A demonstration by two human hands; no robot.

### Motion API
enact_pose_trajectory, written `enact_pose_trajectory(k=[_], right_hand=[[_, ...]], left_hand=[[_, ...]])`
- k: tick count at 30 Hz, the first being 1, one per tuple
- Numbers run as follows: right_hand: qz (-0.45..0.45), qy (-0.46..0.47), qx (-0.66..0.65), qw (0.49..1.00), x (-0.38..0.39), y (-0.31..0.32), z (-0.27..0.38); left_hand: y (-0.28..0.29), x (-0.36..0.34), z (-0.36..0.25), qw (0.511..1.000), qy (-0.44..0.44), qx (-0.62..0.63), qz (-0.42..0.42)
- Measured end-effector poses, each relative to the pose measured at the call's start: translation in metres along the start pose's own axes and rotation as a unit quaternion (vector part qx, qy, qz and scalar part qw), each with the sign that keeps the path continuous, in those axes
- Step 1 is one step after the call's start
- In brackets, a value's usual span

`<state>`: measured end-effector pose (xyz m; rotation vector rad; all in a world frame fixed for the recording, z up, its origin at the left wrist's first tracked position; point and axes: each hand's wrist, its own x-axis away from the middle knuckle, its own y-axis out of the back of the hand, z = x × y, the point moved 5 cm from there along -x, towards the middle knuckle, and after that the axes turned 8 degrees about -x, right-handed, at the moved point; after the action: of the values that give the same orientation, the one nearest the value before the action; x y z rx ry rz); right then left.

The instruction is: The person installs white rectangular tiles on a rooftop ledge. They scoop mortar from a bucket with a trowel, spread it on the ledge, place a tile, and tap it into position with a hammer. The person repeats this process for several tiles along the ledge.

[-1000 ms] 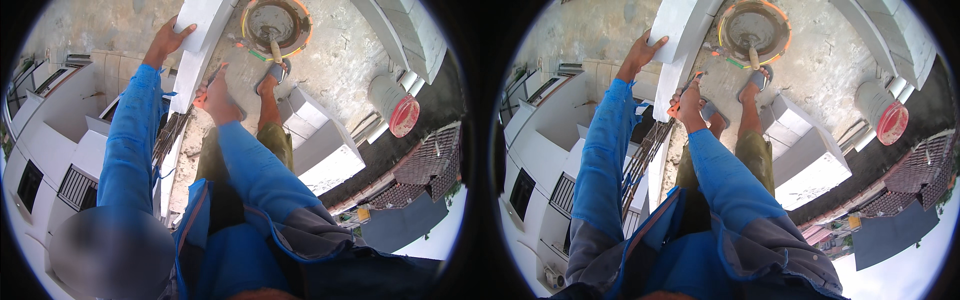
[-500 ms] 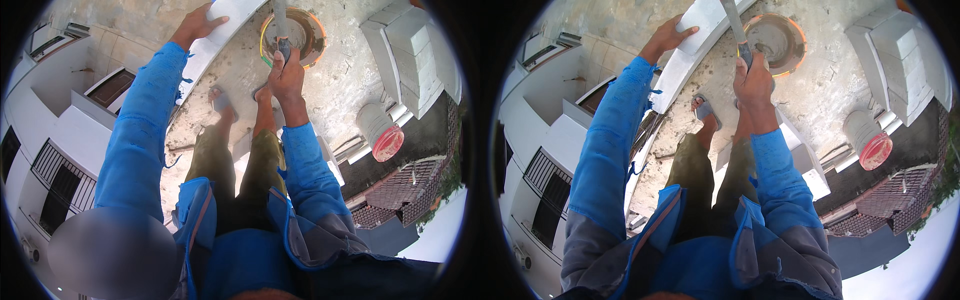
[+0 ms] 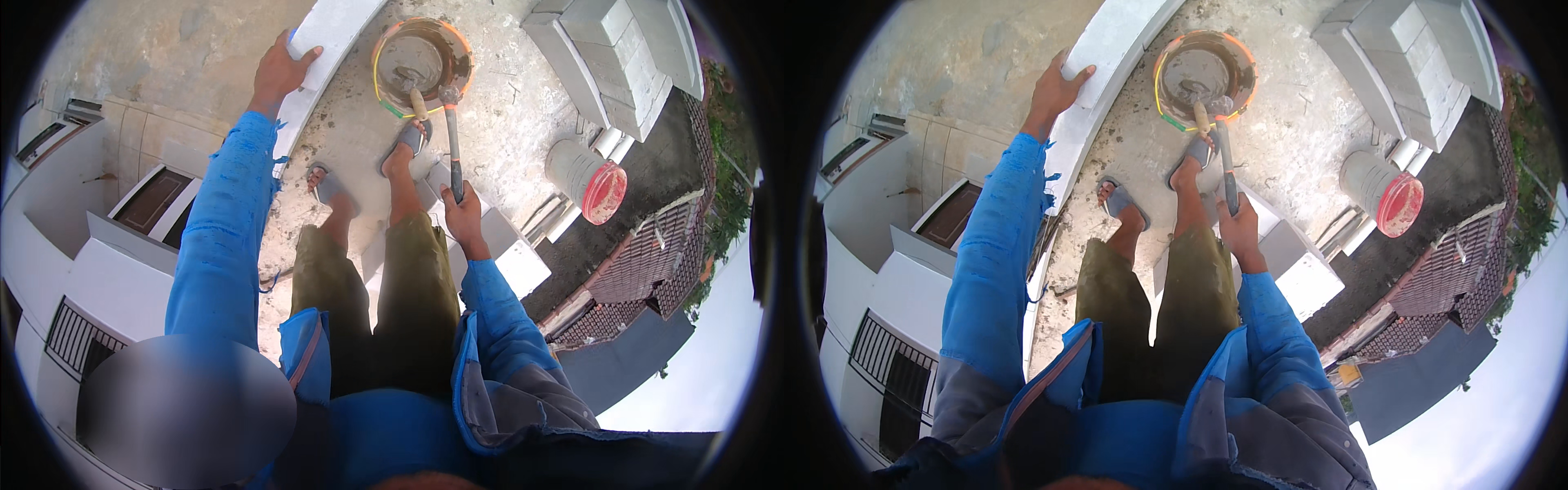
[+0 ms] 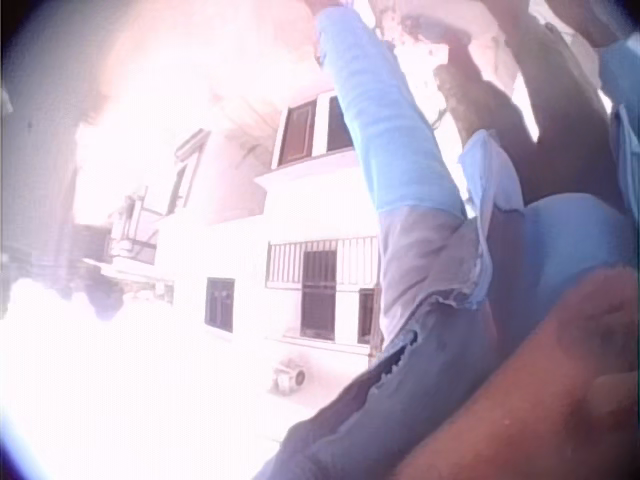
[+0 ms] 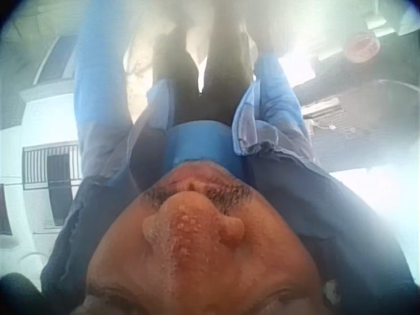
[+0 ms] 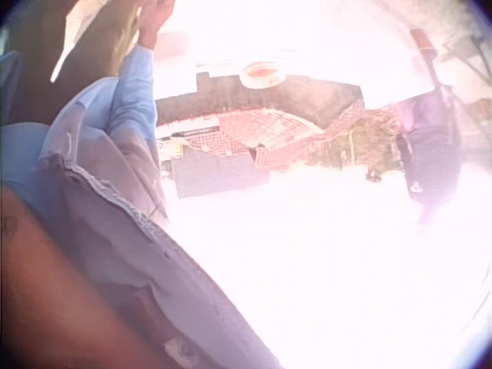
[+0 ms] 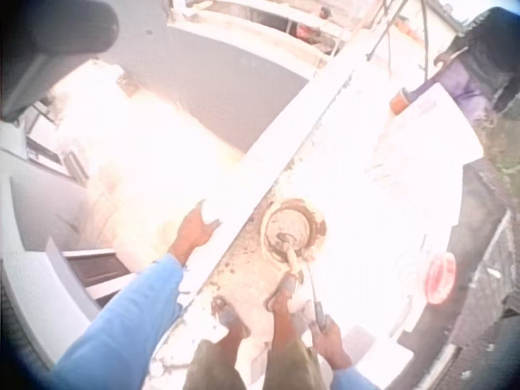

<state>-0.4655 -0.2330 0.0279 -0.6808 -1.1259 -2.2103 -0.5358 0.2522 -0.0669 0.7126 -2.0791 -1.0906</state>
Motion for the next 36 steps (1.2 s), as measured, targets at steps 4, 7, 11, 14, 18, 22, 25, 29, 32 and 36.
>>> enact_pose_trajectory(k=[4, 7, 11, 14, 18, 22, 25, 29, 32, 36], right_hand=[[-0.066, -0.227, -0.023, 0.971, 0.059, 0.000, -0.147], [-0.139, -0.315, 0.017, 0.939, 0.090, -0.009, -0.245], [-0.138, -0.371, -0.008, 0.918, 0.106, -0.020, -0.305], [-0.107, -0.370, 0.001, 0.923, 0.121, -0.040, -0.377], [-0.176, -0.313, 0.201, 0.912, 0.106, -0.063, -0.388], [-0.066, -0.204, -0.111, 0.970, -0.026, -0.025, -0.261], [-0.067, 0.092, -0.020, 0.993, -0.140, -0.018, -0.133], [0.054, 0.159, 0.221, 0.961, -0.260, -0.065, -0.001], [0.151, 0.082, 0.364, 0.915, -0.312, -0.113, 0.016], [0.200, 0.064, 0.422, 0.882, -0.341, -0.132, 0.020]], left_hand=[[0.021, 0.094, -0.033, 0.975, -0.118, -0.012, -0.188], [0.011, 0.188, -0.060, 0.972, -0.180, -0.022, -0.151], [-0.067, 0.277, -0.051, 0.979, -0.116, 0.011, 0.165], [-0.142, 0.299, -0.034, 0.935, 0.024, 0.118, 0.334], [-0.239, 0.251, -0.012, 0.855, 0.265, 0.253, 0.368], [-0.289, 0.151, -0.059, 0.782, 0.404, 0.433, 0.195], [-0.324, 0.096, -0.085, 0.730, 0.346, 0.570, 0.152], [-0.345, 0.108, -0.097, 0.620, 0.406, 0.666, 0.084], [-0.346, 0.130, -0.108, 0.582, 0.395, 0.704, 0.104], [-0.352, 0.134, -0.094, 0.597, 0.352, 0.711, 0.117]])
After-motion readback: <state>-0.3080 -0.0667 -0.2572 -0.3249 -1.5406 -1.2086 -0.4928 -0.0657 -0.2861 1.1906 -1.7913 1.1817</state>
